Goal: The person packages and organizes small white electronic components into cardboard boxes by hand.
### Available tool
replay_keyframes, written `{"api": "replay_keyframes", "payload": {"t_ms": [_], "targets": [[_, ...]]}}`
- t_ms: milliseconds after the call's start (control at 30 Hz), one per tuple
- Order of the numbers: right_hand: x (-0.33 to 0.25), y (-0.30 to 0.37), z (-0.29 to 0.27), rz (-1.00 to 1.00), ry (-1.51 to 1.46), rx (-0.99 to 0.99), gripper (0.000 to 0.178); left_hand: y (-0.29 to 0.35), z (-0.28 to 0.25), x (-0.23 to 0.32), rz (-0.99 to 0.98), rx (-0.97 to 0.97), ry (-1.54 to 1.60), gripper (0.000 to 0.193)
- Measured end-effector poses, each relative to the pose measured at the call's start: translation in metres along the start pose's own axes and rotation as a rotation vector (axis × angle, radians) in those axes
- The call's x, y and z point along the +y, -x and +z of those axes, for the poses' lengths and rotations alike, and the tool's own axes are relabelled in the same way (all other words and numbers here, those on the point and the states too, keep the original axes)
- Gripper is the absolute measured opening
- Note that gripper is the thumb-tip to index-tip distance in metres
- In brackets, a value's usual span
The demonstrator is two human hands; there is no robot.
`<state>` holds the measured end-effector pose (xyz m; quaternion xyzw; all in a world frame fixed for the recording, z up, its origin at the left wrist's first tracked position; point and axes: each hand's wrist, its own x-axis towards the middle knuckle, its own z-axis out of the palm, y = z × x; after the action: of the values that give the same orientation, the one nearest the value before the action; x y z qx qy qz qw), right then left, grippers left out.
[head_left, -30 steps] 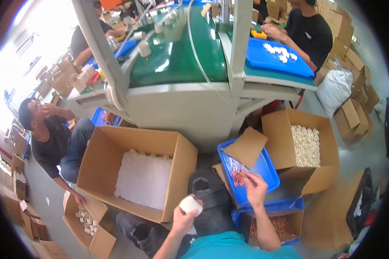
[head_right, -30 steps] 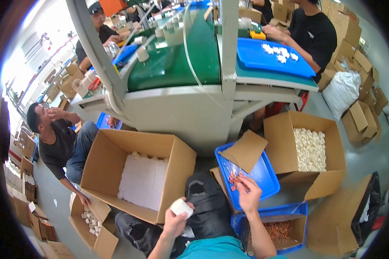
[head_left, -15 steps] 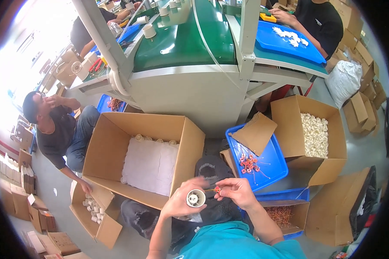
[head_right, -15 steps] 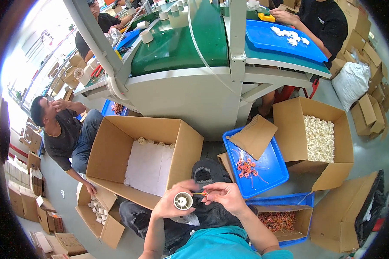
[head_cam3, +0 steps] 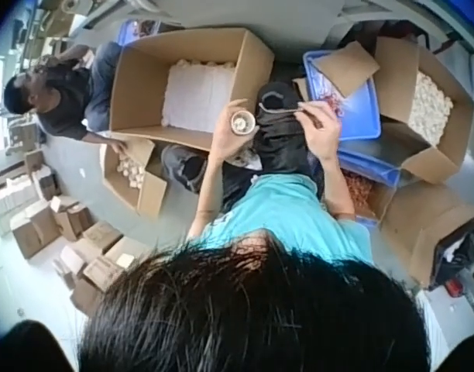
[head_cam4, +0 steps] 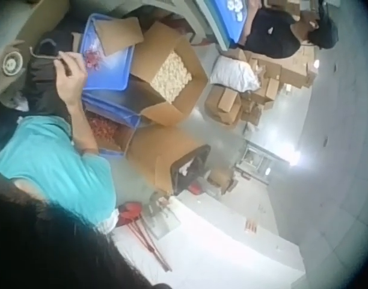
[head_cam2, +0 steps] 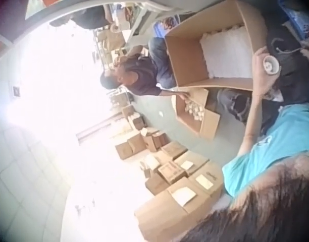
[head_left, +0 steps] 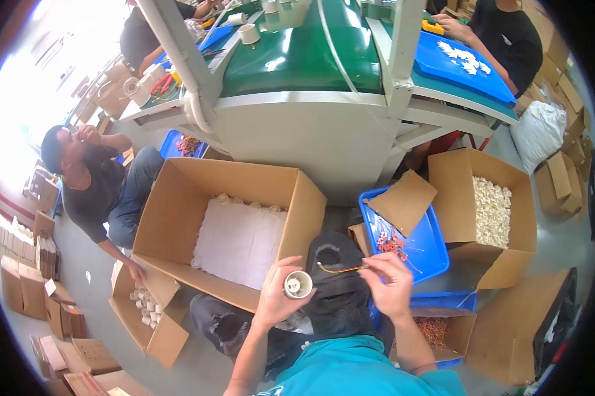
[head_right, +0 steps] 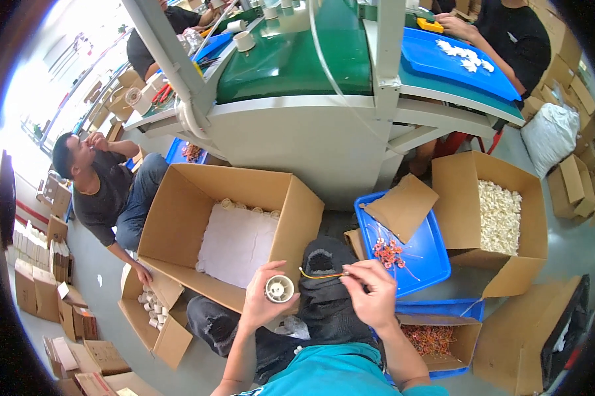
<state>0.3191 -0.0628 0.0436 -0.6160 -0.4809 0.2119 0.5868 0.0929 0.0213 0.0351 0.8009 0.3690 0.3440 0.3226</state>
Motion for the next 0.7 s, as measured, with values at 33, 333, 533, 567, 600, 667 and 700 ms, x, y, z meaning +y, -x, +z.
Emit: {"api": "replay_keyframes", "payload": {"t_ms": [33,333,533,567,600,667,700], "targets": [[-0.014,-0.003,-0.003,0.039,-0.115,0.018,0.022,0.002,0.005,-0.005,0.021,0.060,0.025,0.050],[-0.044,0.002,0.010,-0.044,-0.018,-0.207,0.023,0.004,0.017,-0.011,0.112,0.146,-0.004,0.054],[-0.037,0.003,0.016,0.045,-0.061,-0.222,0.021,0.006,0.018,-0.015,0.162,0.141,-0.025,0.055],[-0.036,0.003,0.016,0.051,-0.056,-0.237,0.022,0.006,0.018,-0.015,0.169,0.139,-0.026,0.055],[-0.036,0.003,0.017,0.052,-0.057,-0.235,0.022,0.006,0.018,-0.015,0.169,0.137,-0.027,0.055],[-0.036,0.003,0.017,0.077,-0.044,-0.256,0.021,0.004,0.018,-0.015,0.191,0.133,-0.041,0.055],[-0.035,0.003,0.017,0.077,-0.045,-0.255,0.021,0.004,0.018,-0.014,0.192,0.133,-0.041,0.055]]}}
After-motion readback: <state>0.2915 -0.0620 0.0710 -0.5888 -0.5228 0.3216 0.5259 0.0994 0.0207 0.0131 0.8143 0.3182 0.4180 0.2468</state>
